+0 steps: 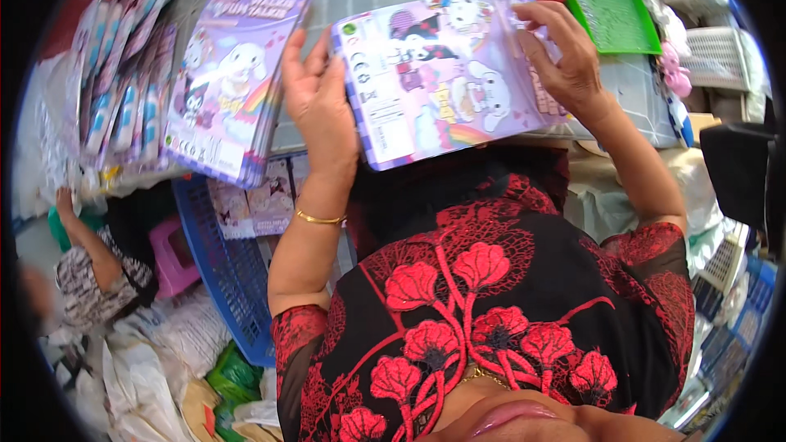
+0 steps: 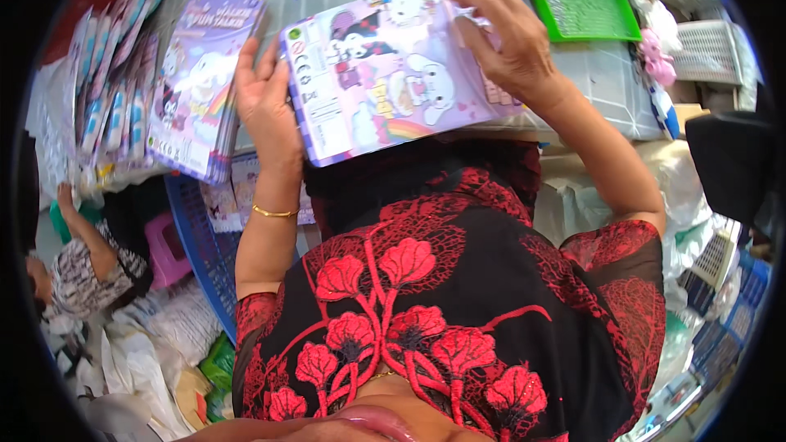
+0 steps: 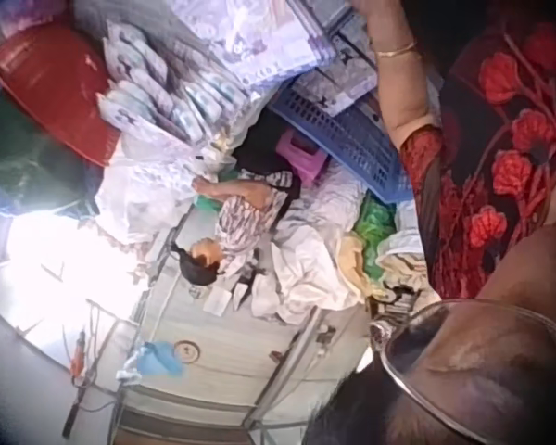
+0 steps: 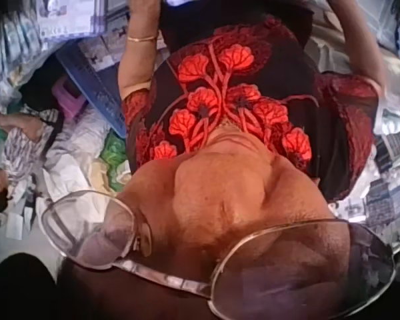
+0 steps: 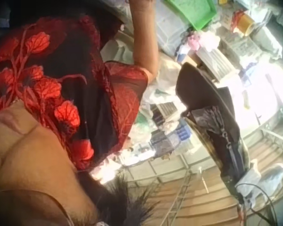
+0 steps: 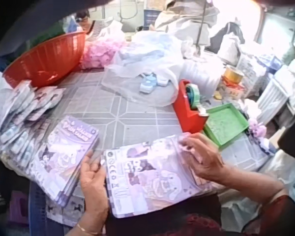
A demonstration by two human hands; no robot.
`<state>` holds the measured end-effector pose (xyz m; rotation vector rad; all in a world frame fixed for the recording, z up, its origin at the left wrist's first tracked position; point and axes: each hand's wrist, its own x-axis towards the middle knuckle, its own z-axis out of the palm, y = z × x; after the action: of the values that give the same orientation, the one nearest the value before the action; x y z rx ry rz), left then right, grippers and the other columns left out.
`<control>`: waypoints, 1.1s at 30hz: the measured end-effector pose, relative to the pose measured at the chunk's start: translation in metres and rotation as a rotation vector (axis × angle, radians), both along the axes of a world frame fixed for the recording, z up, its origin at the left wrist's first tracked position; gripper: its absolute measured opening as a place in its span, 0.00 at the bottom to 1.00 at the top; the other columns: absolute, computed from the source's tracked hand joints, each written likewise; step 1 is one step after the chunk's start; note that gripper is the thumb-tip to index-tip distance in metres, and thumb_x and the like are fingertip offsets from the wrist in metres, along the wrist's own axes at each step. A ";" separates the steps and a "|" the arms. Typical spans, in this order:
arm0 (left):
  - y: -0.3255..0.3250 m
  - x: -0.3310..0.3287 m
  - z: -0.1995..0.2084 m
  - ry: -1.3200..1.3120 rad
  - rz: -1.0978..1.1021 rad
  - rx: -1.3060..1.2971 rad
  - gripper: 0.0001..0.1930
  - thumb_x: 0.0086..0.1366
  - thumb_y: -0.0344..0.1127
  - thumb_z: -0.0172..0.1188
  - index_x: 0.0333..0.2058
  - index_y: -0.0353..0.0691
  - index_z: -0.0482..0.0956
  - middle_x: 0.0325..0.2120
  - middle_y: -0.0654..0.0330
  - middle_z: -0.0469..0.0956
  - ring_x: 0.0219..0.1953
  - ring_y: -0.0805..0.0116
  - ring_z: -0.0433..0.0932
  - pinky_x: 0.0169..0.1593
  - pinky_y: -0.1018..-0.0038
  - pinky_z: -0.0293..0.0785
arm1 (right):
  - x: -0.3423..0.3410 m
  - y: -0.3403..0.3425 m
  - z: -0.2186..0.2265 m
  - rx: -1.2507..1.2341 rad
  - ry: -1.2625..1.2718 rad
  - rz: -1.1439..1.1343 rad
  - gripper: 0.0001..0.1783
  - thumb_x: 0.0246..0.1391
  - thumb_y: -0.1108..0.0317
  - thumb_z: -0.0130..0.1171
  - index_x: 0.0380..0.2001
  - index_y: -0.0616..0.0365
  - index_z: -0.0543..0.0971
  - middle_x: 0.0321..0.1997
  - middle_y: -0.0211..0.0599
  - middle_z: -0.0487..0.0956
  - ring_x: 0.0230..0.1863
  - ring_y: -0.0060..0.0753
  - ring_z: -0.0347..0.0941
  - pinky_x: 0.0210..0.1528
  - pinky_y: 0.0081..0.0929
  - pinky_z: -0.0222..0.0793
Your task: Packaging walkie-talkie toys into boxes and organizing them into a crate.
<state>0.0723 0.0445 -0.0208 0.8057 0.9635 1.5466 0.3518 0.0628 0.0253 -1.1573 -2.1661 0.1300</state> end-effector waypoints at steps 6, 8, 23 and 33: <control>0.001 -0.001 0.003 0.017 0.013 -0.035 0.28 0.65 0.23 0.51 0.61 0.32 0.51 0.52 0.47 0.69 0.49 0.67 0.73 0.52 0.75 0.71 | 0.050 -0.029 -0.020 -0.542 0.229 -0.451 0.18 0.60 0.57 0.55 0.42 0.62 0.76 0.28 0.33 0.76 0.23 0.25 0.71 0.28 0.24 0.68; 0.001 0.001 0.002 0.035 -0.012 -0.016 0.31 0.62 0.21 0.56 0.61 0.32 0.51 0.49 0.51 0.72 0.46 0.70 0.74 0.50 0.78 0.71 | 0.055 -0.027 -0.026 -0.800 0.428 -0.462 0.19 0.62 0.53 0.52 0.34 0.60 0.78 0.22 0.24 0.73 0.20 0.16 0.67 0.21 0.19 0.63; 0.001 -0.001 -0.004 0.054 -0.077 0.033 0.39 0.55 0.19 0.62 0.61 0.30 0.48 0.46 0.52 0.74 0.44 0.70 0.75 0.49 0.75 0.74 | 0.059 -0.005 -0.042 -0.780 0.410 -0.251 0.21 0.63 0.54 0.53 0.20 0.53 0.69 0.19 0.15 0.60 0.21 0.10 0.51 0.21 0.17 0.47; -0.002 -0.010 0.000 0.023 -0.159 0.027 0.37 0.58 0.18 0.57 0.62 0.30 0.46 0.45 0.51 0.75 0.45 0.70 0.76 0.48 0.75 0.75 | 0.056 -0.011 -0.029 -0.968 0.487 -0.288 0.14 0.64 0.55 0.52 0.31 0.53 0.74 0.17 0.16 0.66 0.12 0.08 0.55 0.13 0.12 0.46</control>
<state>0.0624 0.0425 -0.0207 0.8996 0.8752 1.4182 0.4081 0.0521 -0.0032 -1.6931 -1.4549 1.2881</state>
